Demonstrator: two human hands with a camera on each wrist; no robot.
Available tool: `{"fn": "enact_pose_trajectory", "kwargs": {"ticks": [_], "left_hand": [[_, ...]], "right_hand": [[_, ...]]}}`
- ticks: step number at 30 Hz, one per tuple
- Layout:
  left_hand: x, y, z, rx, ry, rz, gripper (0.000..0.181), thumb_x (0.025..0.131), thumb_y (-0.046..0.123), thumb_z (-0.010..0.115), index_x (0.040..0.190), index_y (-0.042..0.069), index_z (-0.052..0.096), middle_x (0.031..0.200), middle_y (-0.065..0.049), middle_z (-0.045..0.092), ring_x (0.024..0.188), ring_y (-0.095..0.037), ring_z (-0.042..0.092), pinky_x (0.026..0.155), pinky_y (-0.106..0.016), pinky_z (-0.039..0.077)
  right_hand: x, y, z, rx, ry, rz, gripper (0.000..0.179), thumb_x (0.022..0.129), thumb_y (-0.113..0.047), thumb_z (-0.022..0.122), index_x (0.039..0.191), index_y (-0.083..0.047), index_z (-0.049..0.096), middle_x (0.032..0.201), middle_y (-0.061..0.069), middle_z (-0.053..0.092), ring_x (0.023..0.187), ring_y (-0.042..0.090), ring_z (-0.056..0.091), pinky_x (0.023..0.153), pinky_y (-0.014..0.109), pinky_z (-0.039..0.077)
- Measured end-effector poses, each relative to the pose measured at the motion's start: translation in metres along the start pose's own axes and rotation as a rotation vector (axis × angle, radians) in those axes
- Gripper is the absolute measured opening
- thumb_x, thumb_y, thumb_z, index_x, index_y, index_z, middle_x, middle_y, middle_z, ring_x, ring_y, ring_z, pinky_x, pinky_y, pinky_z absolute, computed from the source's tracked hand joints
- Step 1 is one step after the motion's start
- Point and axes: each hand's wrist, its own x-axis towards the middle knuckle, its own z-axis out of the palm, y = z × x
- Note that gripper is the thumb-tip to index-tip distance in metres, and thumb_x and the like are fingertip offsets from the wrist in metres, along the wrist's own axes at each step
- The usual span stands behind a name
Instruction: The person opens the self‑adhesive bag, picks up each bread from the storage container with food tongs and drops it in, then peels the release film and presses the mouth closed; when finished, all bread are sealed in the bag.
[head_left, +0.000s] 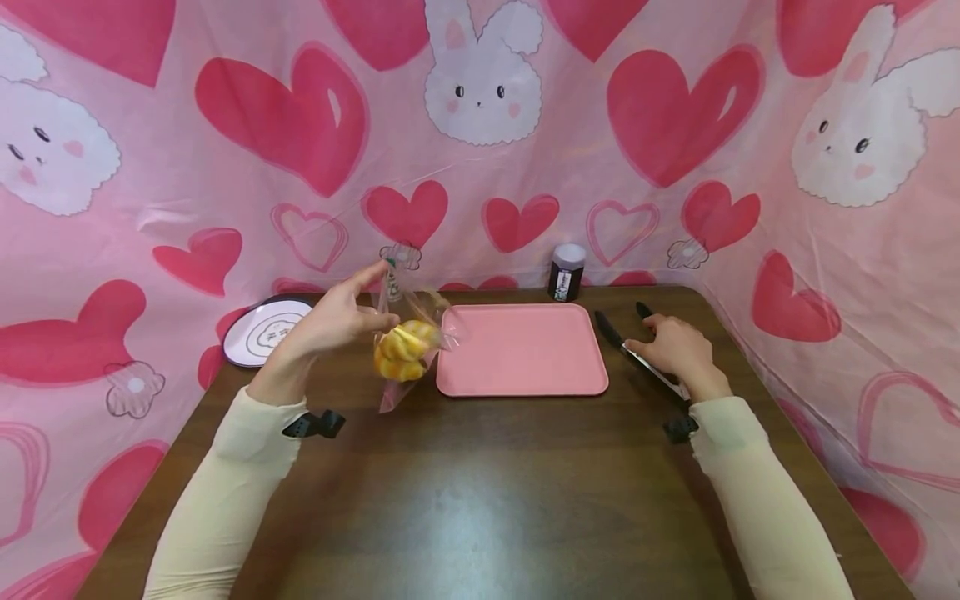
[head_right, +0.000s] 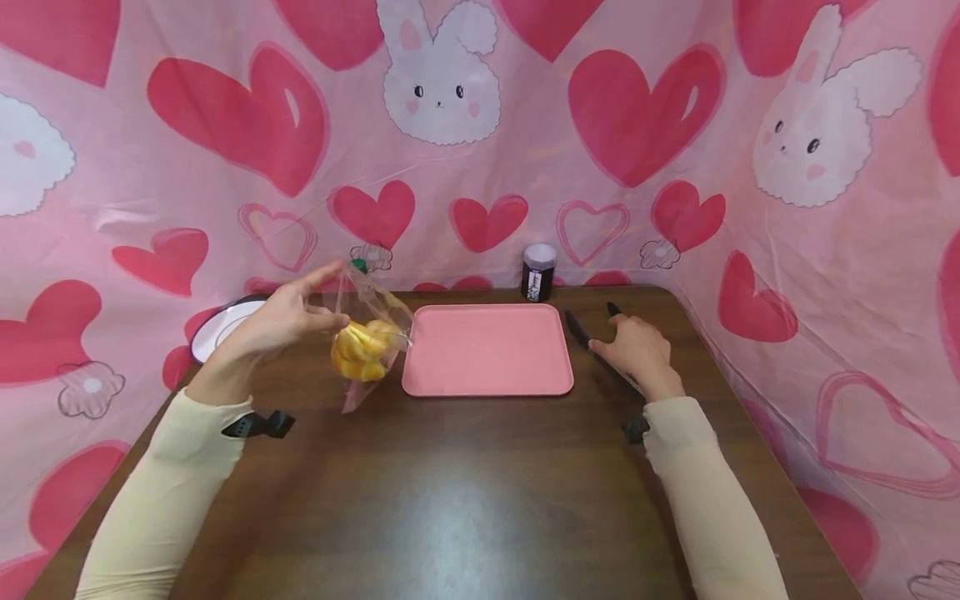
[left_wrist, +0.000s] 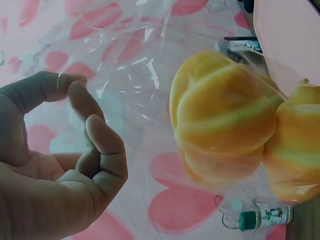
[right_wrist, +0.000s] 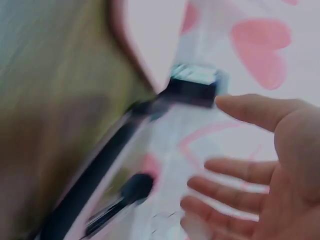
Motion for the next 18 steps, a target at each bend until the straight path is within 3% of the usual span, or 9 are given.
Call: {"fn": "enact_pose_trajectory", "kwargs": {"ticks": [4, 9, 12, 18], "left_hand": [[-0.001, 0.006, 0.004, -0.037, 0.013, -0.004, 0.091, 0.088, 0.009, 0.071, 0.161, 0.012, 0.016, 0.164, -0.017, 0.023, 0.082, -0.001, 0.068, 0.077, -0.017, 0.053], [0.001, 0.009, 0.012, -0.082, 0.014, -0.021, 0.09, 0.088, 0.01, 0.07, 0.161, 0.013, 0.017, 0.164, -0.019, 0.021, 0.078, 0.0, 0.067, 0.078, -0.019, 0.053], [0.002, 0.01, 0.017, -0.137, 0.004, -0.026, 0.09, 0.089, 0.008, 0.068, 0.161, 0.01, 0.015, 0.162, -0.02, 0.023, 0.078, -0.002, 0.067, 0.079, -0.024, 0.056], [0.004, 0.012, 0.025, -0.162, 0.008, -0.024, 0.09, 0.089, 0.008, 0.068, 0.161, 0.01, 0.014, 0.157, -0.022, 0.033, 0.075, 0.0, 0.066, 0.077, -0.024, 0.056]], "right_hand": [[-0.01, -0.027, -0.008, 0.098, 0.047, -0.142, 0.057, 0.094, -0.048, 0.062, 0.132, -0.007, 0.06, 0.128, 0.02, 0.066, 0.115, 0.043, 0.06, 0.092, 0.062, 0.046], [-0.024, -0.061, -0.009, 0.203, 0.124, -0.293, 0.036, 0.093, -0.036, 0.067, 0.117, -0.009, 0.07, 0.101, 0.01, 0.074, 0.09, 0.026, 0.066, 0.077, 0.041, 0.051], [-0.033, -0.084, -0.007, 0.263, 0.115, -0.362, 0.029, 0.093, -0.035, 0.069, 0.112, -0.014, 0.072, 0.095, 0.004, 0.073, 0.085, 0.021, 0.064, 0.071, 0.033, 0.048], [-0.057, -0.128, -0.001, 0.386, 0.069, -0.518, 0.016, 0.091, -0.032, 0.072, 0.103, -0.021, 0.074, 0.093, -0.006, 0.072, 0.085, 0.012, 0.064, 0.071, 0.03, 0.051]]}}
